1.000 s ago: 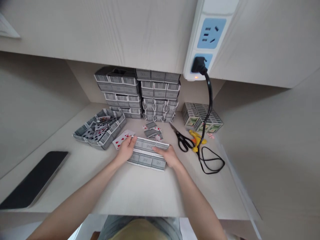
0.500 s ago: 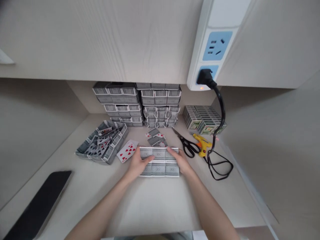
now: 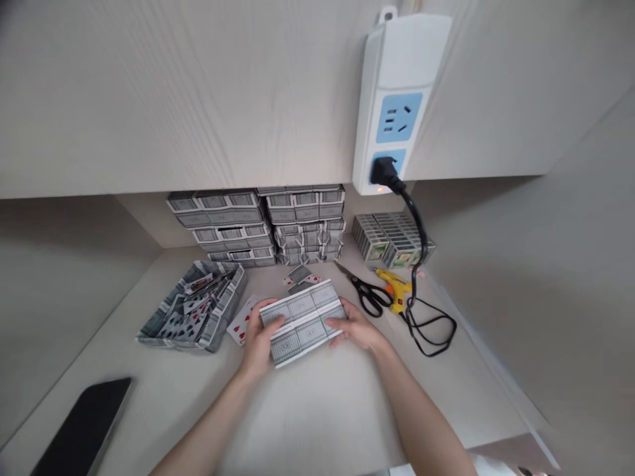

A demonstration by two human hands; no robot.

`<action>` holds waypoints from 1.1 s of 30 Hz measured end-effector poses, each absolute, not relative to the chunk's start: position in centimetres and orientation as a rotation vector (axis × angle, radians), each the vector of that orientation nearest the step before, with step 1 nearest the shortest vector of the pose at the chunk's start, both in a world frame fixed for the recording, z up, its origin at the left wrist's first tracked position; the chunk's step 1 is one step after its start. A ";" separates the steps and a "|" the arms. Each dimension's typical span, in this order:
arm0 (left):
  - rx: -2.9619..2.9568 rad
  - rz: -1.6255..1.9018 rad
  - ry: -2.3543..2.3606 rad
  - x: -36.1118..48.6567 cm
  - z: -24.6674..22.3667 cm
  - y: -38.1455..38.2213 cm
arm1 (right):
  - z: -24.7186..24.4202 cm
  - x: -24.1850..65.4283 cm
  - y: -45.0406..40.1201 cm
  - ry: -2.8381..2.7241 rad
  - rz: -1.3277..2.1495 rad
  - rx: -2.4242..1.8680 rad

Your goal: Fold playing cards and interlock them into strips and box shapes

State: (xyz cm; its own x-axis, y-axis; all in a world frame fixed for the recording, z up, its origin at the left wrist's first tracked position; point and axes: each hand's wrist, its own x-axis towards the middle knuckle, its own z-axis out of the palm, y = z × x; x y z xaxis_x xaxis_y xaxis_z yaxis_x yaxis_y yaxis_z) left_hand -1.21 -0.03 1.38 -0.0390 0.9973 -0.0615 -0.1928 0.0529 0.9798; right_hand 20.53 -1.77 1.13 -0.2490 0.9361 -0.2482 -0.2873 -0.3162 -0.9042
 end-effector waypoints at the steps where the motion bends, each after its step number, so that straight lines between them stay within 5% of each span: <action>1: 0.978 1.275 1.125 -1.4 1.6 0.2 | 1.0 20.4 -1.6 -0.919 1.664 -1.070; 17: 1.141 0.753 0.924 -1.0 2.9 0.3 | 0.7 18.6 -1.0 -0.842 1.314 -1.171; 33: 1.427 1.239 1.284 0.8 -0.7 -0.5 | -0.7 15.1 -2.6 -1.111 1.096 -1.198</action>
